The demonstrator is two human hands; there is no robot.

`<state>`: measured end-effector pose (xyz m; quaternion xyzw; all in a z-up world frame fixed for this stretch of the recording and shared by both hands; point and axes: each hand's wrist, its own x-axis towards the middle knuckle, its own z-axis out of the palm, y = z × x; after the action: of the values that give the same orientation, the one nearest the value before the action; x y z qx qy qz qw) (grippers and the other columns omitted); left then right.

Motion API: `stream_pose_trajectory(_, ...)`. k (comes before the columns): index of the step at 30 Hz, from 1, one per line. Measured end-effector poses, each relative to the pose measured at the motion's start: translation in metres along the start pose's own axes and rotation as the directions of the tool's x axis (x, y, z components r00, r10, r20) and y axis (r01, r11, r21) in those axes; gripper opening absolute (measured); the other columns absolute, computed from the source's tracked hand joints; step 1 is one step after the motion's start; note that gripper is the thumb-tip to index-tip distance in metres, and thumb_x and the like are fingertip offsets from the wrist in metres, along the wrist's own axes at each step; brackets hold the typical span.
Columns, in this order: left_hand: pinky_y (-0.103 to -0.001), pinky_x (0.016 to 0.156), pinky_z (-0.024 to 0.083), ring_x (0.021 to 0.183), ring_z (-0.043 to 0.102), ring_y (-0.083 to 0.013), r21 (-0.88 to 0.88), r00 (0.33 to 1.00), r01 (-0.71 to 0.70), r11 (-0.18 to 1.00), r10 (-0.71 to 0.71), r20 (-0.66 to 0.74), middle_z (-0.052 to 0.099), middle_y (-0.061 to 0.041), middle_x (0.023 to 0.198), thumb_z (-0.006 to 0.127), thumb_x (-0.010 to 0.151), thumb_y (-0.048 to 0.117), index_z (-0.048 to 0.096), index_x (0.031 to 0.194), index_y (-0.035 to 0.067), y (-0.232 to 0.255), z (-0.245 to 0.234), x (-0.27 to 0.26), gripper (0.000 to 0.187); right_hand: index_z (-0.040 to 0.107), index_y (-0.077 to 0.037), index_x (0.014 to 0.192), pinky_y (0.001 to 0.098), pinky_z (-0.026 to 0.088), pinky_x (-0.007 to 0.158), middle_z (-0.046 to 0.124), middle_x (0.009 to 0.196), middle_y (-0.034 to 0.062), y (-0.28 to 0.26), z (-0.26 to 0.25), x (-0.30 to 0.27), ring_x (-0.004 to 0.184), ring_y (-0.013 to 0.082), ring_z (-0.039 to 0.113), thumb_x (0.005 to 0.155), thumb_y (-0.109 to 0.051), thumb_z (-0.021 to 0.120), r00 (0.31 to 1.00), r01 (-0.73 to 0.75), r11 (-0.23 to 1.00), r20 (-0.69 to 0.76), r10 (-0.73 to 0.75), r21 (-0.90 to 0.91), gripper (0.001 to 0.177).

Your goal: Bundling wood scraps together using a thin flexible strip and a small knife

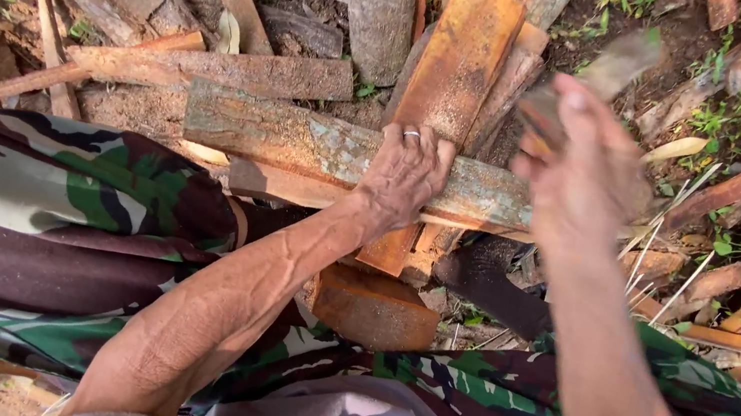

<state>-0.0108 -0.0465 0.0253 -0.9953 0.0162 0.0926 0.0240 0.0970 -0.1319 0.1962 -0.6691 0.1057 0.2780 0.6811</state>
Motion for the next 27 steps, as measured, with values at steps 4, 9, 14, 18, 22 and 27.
stream_pose_trajectory(4, -0.044, 0.074, 0.037, 0.074, 0.052, -0.0249, 0.036, 0.993, -0.056, 0.998, 0.051, 0.106, 0.063, -0.021, 0.098, 0.055, 0.091, 0.046, 0.059, 0.113, 0.004, -0.003, 0.0, -0.003, 0.047, 0.066, -0.004, 0.114, 0.0269, 0.051, 0.041, 0.069, 0.085, 0.0138, 0.079, 0.077, 0.049, 0.057, 0.0174, 0.062, 0.098, -0.013, 0.064, 0.984, -0.064, 0.954, 0.178, 0.012, 0.292, 0.018)
stream_pose_trajectory(9, -0.043, 0.072, 0.04, 0.072, 0.054, -0.0239, 0.017, 0.995, -0.062, 0.998, 0.061, 0.078, 0.061, -0.015, 0.09, 0.059, 0.09, 0.052, 0.051, 0.109, 0.006, -0.001, -0.006, 0.0, 0.051, 0.017, -0.027, 0.162, 0.0161, 0.055, 0.037, 0.078, 0.1, 0.0135, 0.11, 0.122, 0.078, 0.056, 0.0122, 0.071, 0.094, -0.009, 0.072, 0.871, 0.133, 0.887, 0.479, 0.109, -0.443, 0.089)
stream_pose_trajectory(14, -0.041, 0.067, 0.041, 0.067, 0.052, -0.0216, -0.01, 1.0, 0.007, 1.0, -0.007, 0.0, 0.058, -0.013, 0.085, 0.059, 0.092, 0.042, 0.05, 0.103, 0.008, -0.006, 0.005, 0.0, 0.037, 0.053, -0.003, 0.144, 0.0322, 0.034, 0.075, 0.05, 0.138, 0.0127, 0.095, 0.005, 0.172, 0.097, 0.0186, 0.042, 0.088, -0.001, 0.063, 0.933, 0.175, 0.789, 0.356, 0.058, -0.588, 0.057)
stream_pose_trajectory(18, -0.039, 0.064, 0.037, 0.061, 0.043, -0.0184, -0.02, 0.994, 0.045, 0.999, -0.047, -0.098, 0.05, -0.009, 0.081, 0.058, 0.092, 0.031, 0.047, 0.095, 0.011, 0.0, 0.01, 0.0, 0.023, 0.03, -0.021, 0.163, 0.0519, 0.047, 0.082, 0.049, 0.141, 0.0211, 0.088, -0.102, 0.237, 0.109, 0.036, 0.046, 0.086, -0.016, 0.06, 0.805, 0.582, -0.154, 0.539, 0.247, -0.799, 0.083)
stream_pose_trajectory(22, -0.056, 0.085, 0.044, 0.09, 0.064, -0.0395, -0.195, 0.999, 0.036, 0.98, -0.029, 0.036, 0.061, -0.023, 0.094, 0.088, 0.064, 0.032, 0.046, 0.111, -0.001, 0.011, 0.022, 0.001, 0.07, 0.041, -0.012, 0.161, 0.0565, 0.05, 0.093, 0.056, 0.135, 0.0373, 0.086, -0.105, 0.216, 0.117, 0.0511, 0.059, 0.096, -0.028, 0.071, 0.8, 0.595, -0.116, 0.573, 0.176, -0.795, 0.073)
stream_pose_trajectory(27, -0.052, 0.08, 0.048, 0.087, 0.066, -0.0369, -0.11, 0.999, 0.015, 0.994, -0.019, -0.032, 0.063, -0.023, 0.091, 0.081, 0.071, 0.025, 0.05, 0.108, 0.0, 0.004, -0.007, -0.018, 0.055, 0.036, -0.006, 0.161, 0.0566, 0.047, 0.094, 0.054, 0.119, 0.03, 0.086, -0.107, 0.198, 0.109, 0.0441, 0.055, 0.093, -0.005, 0.072, 0.788, 0.615, -0.053, 0.612, 0.065, -0.787, 0.077)
